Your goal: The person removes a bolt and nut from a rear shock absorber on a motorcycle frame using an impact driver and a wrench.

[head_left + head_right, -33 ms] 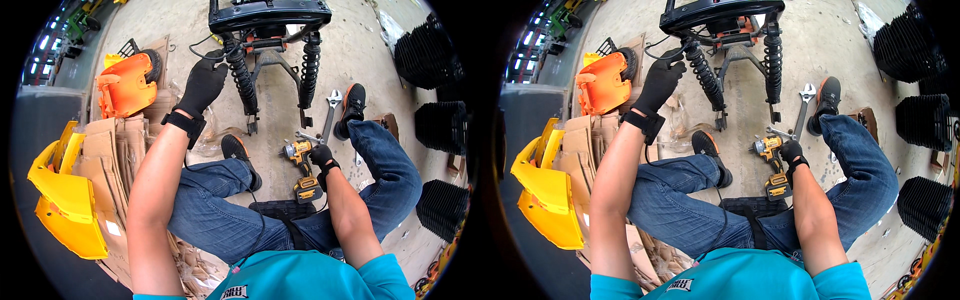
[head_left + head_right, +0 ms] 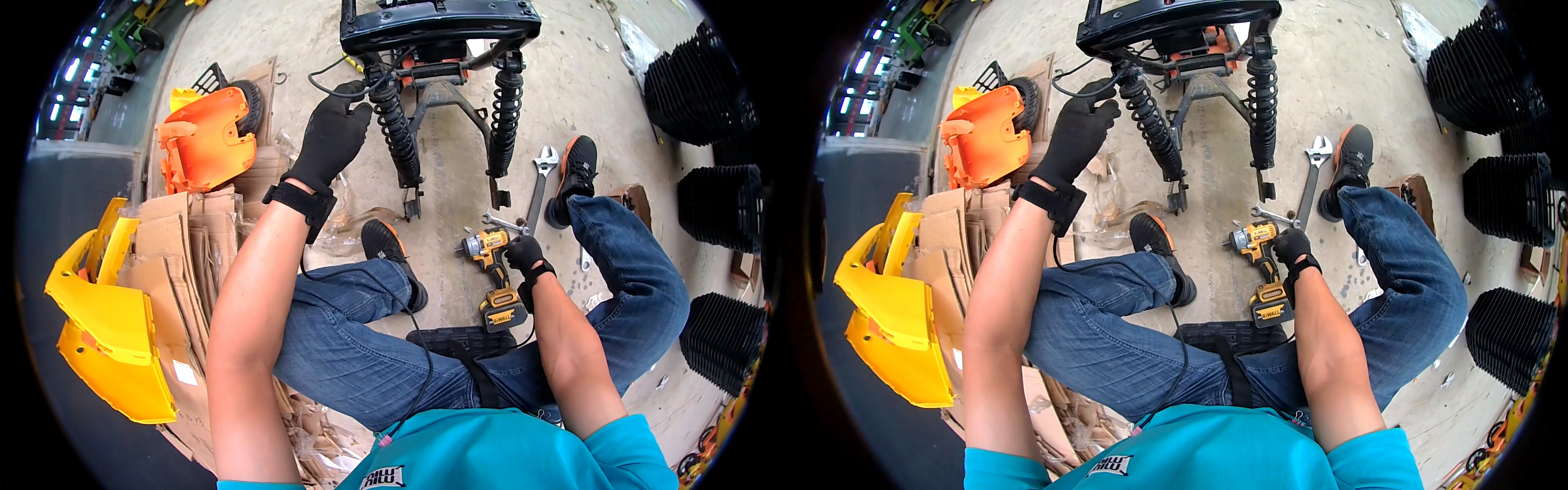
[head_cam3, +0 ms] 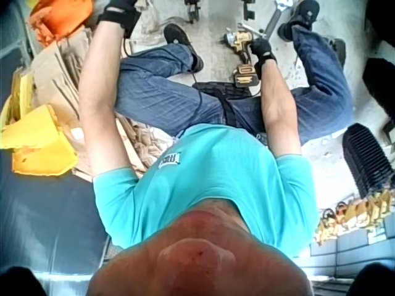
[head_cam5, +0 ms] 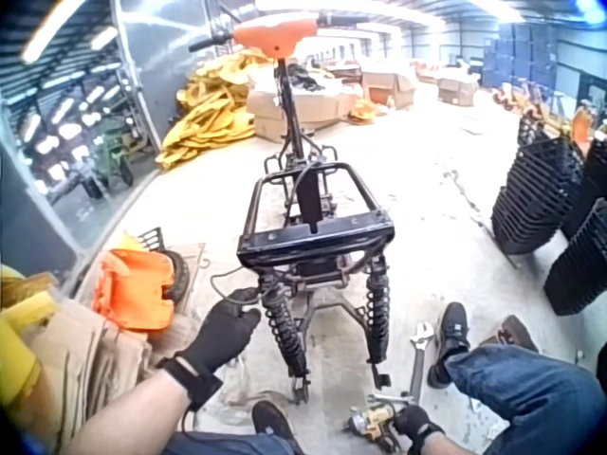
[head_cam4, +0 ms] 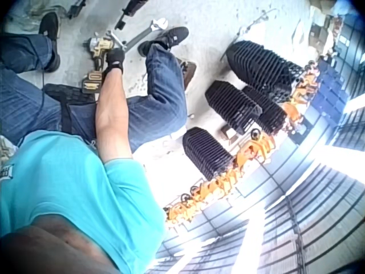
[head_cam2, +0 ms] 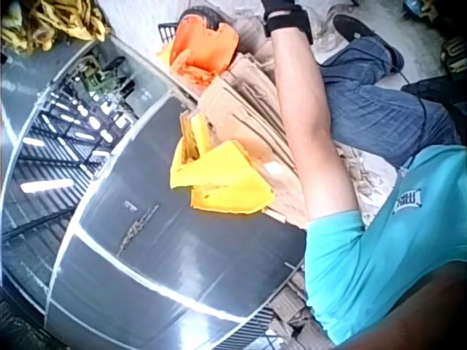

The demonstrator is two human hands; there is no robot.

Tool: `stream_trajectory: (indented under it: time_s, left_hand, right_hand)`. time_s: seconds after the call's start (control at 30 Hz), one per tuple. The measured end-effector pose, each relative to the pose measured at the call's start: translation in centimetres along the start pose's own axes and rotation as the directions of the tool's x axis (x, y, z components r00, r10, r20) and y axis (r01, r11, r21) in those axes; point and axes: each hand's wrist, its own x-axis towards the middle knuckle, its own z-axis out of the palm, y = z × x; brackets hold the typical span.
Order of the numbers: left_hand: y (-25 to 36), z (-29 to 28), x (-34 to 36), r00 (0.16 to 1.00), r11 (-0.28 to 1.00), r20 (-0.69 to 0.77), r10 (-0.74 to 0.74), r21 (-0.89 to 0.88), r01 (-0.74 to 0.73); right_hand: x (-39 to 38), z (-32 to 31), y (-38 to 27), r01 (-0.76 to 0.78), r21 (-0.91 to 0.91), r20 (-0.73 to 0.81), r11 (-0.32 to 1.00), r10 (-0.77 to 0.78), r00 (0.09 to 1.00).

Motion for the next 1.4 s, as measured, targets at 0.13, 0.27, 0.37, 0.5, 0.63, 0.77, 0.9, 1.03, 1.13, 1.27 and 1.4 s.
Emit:
stream_trajectory:
  time_s: [0.13, 0.27, 0.37, 0.5, 0.63, 0.77, 0.9, 1.03, 1.13, 1.27, 1.4]
  left_hand:
    - [1.2, 0.1, -0.2, 0.994, 0.993, 0.044, -0.096, -0.065, 0.099]
    - [1.2, 0.2, 0.0, 0.995, 0.995, 0.032, -0.094, -0.028, 0.095]
    - [1.3, 0.3, 0.0, 0.996, 0.996, 0.039, -0.084, -0.026, 0.085]
    - [0.8, 0.3, 0.2, 0.996, 0.997, 0.040, -0.079, -0.010, 0.079]
    - [0.2, 0.5, 0.4, 0.997, 0.997, 0.045, -0.069, -0.013, 0.070]
    - [0.3, 0.5, 0.3, 0.995, 0.997, 0.055, -0.078, -0.025, 0.080]
    - [0.5, 0.3, 0.1, 0.996, 0.998, 0.058, -0.067, -0.012, 0.068]
    - [2.2, 0.5, 0.1, 0.989, 0.990, 0.084, -0.123, -0.055, 0.128]
    - [1.9, 0.6, -0.1, 0.997, 0.995, 0.031, -0.070, -0.062, 0.072]
    - [0.9, 0.8, 0.1, 0.999, 0.998, 0.013, -0.033, -0.048, 0.034]
    - [0.9, 0.7, 0.2, 0.998, 0.998, 0.033, -0.055, -0.026, 0.056]
  right_hand:
    - [-0.2, -0.1, -0.3, 0.001, -0.030, -0.014, 1.000, -0.001, 1.000]
    - [-0.4, 0.0, -0.6, -0.004, -0.028, -0.015, 1.000, 0.003, 1.000]
    - [-0.6, 0.0, -0.8, -0.010, -0.027, -0.016, 1.000, 0.010, 1.000]
    - [-0.5, 0.0, -0.7, 0.005, -0.031, -0.009, 1.000, -0.005, 1.000]
    - [-0.3, -0.1, -0.4, 0.034, -0.068, -0.016, 0.997, -0.036, 0.999]
    - [-0.5, -0.1, -0.7, 0.028, -0.060, -0.022, 0.998, -0.029, 0.999]
    - [-0.7, 0.1, -1.1, 0.007, -0.076, -0.035, 0.997, -0.010, 0.999]
    - [0.1, 0.0, -0.1, -0.001, -0.054, -0.047, 0.999, -0.002, 0.999]
    - [0.0, 0.0, -0.4, 0.000, -0.078, -0.035, 0.997, -0.003, 0.999]
    - [-0.1, 0.0, -0.5, 0.011, -0.076, -0.032, 0.997, -0.013, 0.999]
    - [0.0, -0.1, -0.2, 0.033, -0.058, -0.029, 0.998, -0.035, 0.999]
